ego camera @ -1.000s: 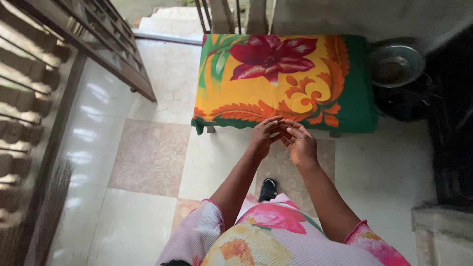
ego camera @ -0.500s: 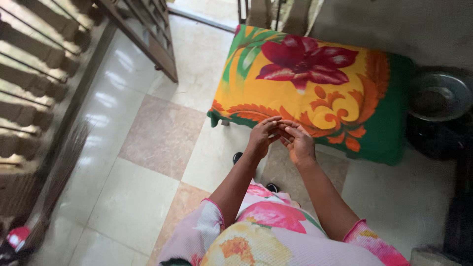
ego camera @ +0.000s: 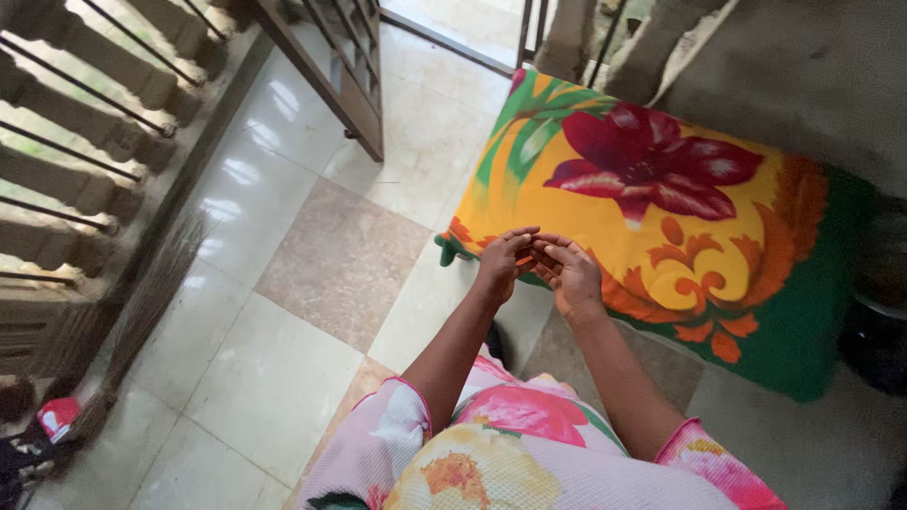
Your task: The person moves a teapot and a glass between a stool and a table, then folds a small patterned cloth and a larger floral fabric.
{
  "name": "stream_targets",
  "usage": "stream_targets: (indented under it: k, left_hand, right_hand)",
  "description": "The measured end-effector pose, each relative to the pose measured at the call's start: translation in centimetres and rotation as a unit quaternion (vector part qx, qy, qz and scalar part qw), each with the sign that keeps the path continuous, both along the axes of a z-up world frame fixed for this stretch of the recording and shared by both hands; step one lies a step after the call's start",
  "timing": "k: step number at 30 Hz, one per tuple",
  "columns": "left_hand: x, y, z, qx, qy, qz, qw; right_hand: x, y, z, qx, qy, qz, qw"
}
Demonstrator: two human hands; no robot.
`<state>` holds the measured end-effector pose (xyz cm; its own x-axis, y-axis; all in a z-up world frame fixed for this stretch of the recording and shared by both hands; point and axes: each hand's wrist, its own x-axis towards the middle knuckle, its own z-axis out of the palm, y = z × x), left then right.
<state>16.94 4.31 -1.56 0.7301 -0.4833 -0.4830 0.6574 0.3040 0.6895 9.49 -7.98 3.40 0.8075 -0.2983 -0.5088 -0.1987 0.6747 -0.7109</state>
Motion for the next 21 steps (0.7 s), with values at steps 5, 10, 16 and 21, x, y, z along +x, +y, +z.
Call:
stream_targets:
  k: [5, 10, 16, 21]
  left_hand:
    - [4.7, 2.5, -0.8, -0.003, 0.001, 0.018, 1.0]
    - [7.5, 4.6, -2.0, 0.002, 0.024, 0.044, 0.999]
    - [10.7, 6.0, -3.4, 0.004, 0.038, 0.075, 0.996]
    - [14.5, 6.1, -5.5, -0.011, 0.045, 0.089, 0.995]
  right_hand:
    - [4.9, 2.2, -0.4, -0.002, 0.014, 0.015, 1.0]
    - [8.6, 3.8, -1.5, -0.004, 0.031, 0.052, 0.998]
    - [13.1, 4.5, -2.3, -0.006, 0.06, 0.09, 0.994]
    - [17.3, 4.4, -3.0, -0.018, 0.073, 0.117, 0.99]
